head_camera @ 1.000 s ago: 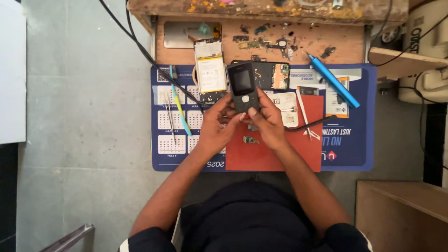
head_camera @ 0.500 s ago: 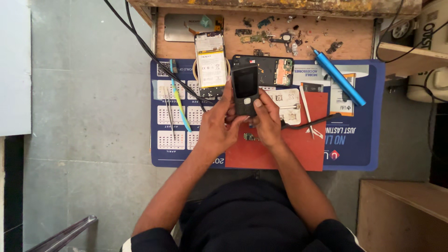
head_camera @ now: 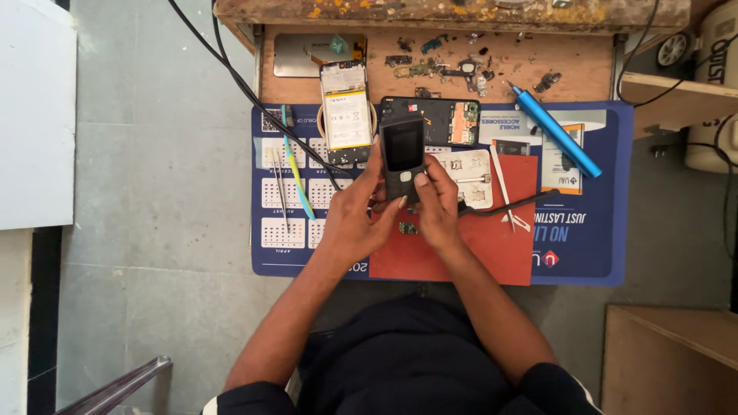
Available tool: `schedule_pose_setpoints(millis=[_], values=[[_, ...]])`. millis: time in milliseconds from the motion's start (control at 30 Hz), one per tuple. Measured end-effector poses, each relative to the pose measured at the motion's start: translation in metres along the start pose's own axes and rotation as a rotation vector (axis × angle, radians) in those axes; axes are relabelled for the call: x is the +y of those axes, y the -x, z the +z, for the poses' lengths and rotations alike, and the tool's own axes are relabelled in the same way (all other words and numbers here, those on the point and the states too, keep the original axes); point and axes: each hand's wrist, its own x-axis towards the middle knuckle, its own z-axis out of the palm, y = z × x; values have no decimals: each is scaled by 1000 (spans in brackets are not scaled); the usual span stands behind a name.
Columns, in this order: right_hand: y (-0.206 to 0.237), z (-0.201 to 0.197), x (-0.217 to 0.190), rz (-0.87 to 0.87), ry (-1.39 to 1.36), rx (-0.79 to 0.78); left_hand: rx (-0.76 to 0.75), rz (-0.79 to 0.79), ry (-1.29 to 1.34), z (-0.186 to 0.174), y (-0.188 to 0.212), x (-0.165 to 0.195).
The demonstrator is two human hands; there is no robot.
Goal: The person is repairing a small electronic device, likely a mobile phone. They use a soldering iron to work on a small circuit board, then test the device using a handheld diagnostic tool. Finally, they apply tape to the device.
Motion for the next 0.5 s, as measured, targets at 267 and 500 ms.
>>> schedule_pose_setpoints(millis=[267, 500], values=[[2, -6, 9, -50, 205, 105, -19, -52, 20, 2, 3, -1], [0, -6, 10, -62, 191, 80, 7, -20, -10, -2, 2, -2]])
